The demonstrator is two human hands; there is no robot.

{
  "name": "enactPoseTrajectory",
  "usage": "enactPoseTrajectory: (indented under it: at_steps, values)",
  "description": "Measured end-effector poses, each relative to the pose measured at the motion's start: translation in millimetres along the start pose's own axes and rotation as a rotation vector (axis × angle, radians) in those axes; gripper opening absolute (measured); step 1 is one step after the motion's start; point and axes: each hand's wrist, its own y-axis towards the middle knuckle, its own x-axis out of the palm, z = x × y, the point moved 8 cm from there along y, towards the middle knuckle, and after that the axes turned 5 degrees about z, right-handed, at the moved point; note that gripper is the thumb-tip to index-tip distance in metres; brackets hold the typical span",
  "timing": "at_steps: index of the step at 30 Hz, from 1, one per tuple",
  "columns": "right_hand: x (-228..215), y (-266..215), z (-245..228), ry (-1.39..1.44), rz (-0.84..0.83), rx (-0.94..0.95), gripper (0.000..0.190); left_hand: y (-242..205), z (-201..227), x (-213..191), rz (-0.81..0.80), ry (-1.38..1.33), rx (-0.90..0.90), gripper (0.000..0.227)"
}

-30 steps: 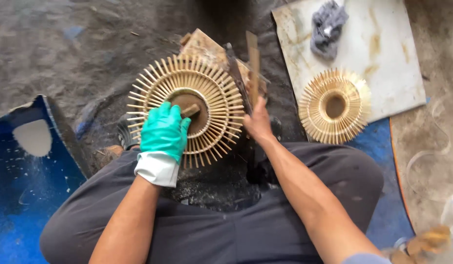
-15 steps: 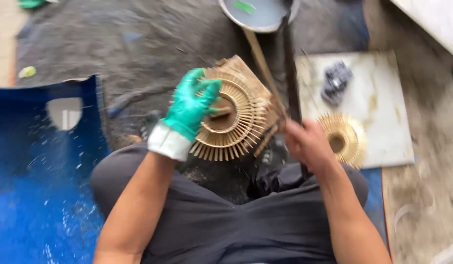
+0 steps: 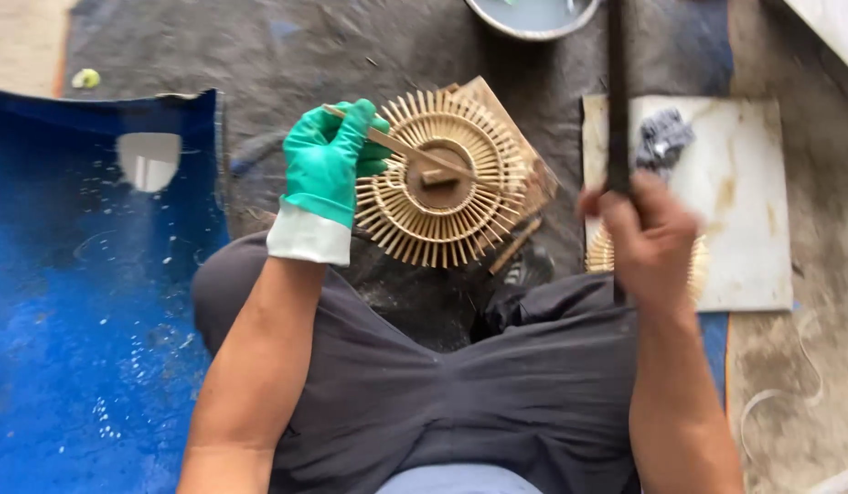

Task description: The recorder is shown using tools to refine the shape and finish of a wooden basket component.

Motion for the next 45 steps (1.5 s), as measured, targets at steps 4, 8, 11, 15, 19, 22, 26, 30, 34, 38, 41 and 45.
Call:
enactPoseTrajectory:
  at_steps: [4,8,11,15,19,22,26,30,34,38,41,45]
  values:
    - [14.1,34.3,-13.2,0.161,0.028,0.034,0.026,-11.6,-8.1,43.3,-0.112,-0.019,0.0,0.019]
    - [64.4,27.7,65.9,0.321,0.015,0.338,0.033,-29.3,-16.3,90.2,-0.304,-0.066,-0.066,0.019]
    - [86.8,14.1,105.0,0.28,-0.028,0.427,0.029,-26.5,-42.5,95.6,-0.394,-0.036,-0.067,0.021]
    - [72.9,24.7,133.0,0.3,-0.004,0.47,0.024,-18.9,-59.0,82.7,-0.454,0.685,0.304,0.047]
    - [54.7,20.1,172.8,-0.035,-0.06,0.645,0.026,-17.6,-90.9,77.3,-0.433,1.453,0.447,0.077]
    - [42.6,30.8,189.7,-0.047,-0.018,0.628,0.022,-11.5,-111.3,76.3,-0.471,1.688,0.447,0.092]
    - [45.2,22.9,202.7,-0.243,-0.126,0.583,0.019,-13.9,-110.3,79.0,-0.541,1.726,0.414,0.089]
    - [54.3,15.2,218.0,-0.273,-0.168,0.62,0.022,-10.2,-114.9,77.5,-0.567,1.703,0.325,0.087]
    - [63.3,12.2,225.0,-0.272,-0.179,0.591,0.022,-9.2,-123.2,78.7,-0.591,1.747,0.31,0.088]
    - [65.8,7.6,226.8,-0.276,-0.194,0.601,0.022,-12.6,-130.8,78.5,-0.591,1.816,0.31,0.087]
    - [64.5,4.4,232.5,-0.242,-0.193,0.674,0.021,-10.0,-135.0,79.0,-0.596,1.829,0.325,0.086]
    - [61.3,1.7,217.7,-0.303,-0.188,0.427,0.019,-15.2,-134.1,75.5,-0.623,1.842,0.324,0.083]
